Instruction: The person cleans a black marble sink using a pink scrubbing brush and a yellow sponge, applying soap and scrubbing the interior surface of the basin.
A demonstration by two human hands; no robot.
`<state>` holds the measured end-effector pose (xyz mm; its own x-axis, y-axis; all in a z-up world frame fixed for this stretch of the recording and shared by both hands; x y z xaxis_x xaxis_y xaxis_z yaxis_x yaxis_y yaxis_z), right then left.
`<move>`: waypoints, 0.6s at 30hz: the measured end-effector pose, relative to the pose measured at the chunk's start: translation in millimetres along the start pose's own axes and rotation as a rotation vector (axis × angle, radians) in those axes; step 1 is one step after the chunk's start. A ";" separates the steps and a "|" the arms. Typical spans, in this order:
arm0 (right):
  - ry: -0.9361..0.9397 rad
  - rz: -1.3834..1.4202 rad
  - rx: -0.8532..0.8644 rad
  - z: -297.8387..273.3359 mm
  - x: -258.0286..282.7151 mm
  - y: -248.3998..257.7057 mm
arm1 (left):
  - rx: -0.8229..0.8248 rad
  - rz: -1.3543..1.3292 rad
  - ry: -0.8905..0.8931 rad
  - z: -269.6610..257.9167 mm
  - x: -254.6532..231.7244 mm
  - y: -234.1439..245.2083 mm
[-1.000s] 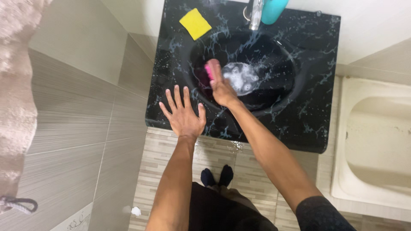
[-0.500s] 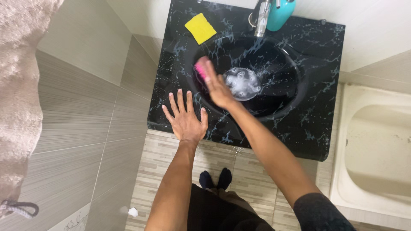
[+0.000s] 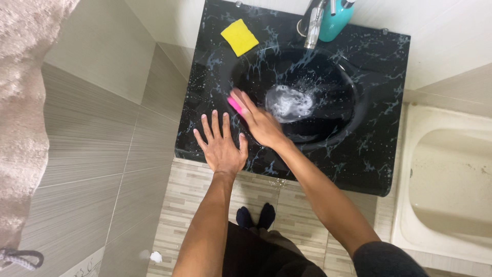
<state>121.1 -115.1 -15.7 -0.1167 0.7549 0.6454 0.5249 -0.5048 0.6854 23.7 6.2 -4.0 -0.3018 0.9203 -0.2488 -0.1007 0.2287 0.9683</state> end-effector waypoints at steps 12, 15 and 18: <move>0.107 -0.087 -0.226 72.4 -38.5 -16.4 | -0.025 -0.032 -0.011 -1.6 -1.7 -2.5; -0.161 0.045 -0.403 93.9 -52.5 4.3 | -0.015 -0.025 -0.007 -0.4 0.0 -3.7; -0.450 0.214 -0.623 112.9 -65.4 27.8 | -0.048 0.011 -0.025 -1.4 -1.7 -2.2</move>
<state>238.5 -131.2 -77.0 0.3552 0.6443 0.6773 -0.0857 -0.6990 0.7100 23.2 3.7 -5.8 -0.2797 0.9303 -0.2373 -0.1429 0.2041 0.9685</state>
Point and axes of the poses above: each hand's wrist, its own z-axis towards the middle knuckle, its own y-axis out of the back of the hand, x = y × z, the point moved 2 cm from there along z, towards the middle knuckle, and after that the axes turned 2 degrees about y, right-handed, at the moved point
